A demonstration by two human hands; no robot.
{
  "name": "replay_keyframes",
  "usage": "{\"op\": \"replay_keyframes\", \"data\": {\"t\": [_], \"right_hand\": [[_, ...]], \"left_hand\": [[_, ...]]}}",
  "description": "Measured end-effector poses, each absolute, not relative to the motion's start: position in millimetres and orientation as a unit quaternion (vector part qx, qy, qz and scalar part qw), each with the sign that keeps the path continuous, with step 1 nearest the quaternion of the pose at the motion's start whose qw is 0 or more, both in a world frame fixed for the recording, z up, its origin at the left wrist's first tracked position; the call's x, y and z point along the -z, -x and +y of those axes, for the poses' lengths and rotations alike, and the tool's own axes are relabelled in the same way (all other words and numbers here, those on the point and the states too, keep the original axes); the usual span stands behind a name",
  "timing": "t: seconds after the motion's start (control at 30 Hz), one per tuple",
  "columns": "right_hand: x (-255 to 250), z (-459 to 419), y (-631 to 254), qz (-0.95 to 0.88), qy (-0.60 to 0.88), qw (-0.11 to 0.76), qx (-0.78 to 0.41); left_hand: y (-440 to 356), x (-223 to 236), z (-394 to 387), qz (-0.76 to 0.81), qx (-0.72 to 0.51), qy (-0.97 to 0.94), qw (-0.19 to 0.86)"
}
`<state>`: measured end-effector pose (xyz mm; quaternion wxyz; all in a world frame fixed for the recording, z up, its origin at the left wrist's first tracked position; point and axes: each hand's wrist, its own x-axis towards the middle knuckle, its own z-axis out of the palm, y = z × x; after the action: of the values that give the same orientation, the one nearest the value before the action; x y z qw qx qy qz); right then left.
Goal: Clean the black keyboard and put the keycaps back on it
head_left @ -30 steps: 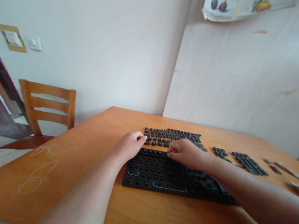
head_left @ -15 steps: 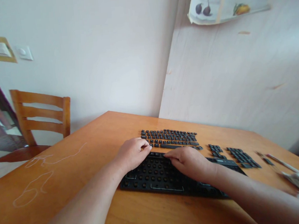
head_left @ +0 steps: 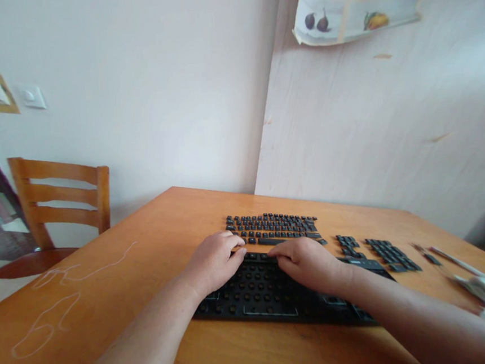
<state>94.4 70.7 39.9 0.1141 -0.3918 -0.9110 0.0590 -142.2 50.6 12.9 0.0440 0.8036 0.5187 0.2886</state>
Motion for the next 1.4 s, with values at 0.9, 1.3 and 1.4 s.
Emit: {"op": "replay_keyframes", "data": {"t": [0.9,1.3,1.4], "right_hand": [[-28.1,273.2,-79.4,-0.841,0.529,0.09,-0.073],[-28.3,270.8,-77.6,-0.844,0.521,0.099,-0.078],[-33.5,257.3,-81.9,-0.848,0.51,0.119,-0.085]], "left_hand": [[139.2,-13.5,47.2,0.542,-0.263,-0.794,0.082],[139.9,-12.9,47.6,0.543,-0.255,-0.796,0.081],[139.6,-13.3,48.3,0.539,-0.256,-0.798,0.082]]}}
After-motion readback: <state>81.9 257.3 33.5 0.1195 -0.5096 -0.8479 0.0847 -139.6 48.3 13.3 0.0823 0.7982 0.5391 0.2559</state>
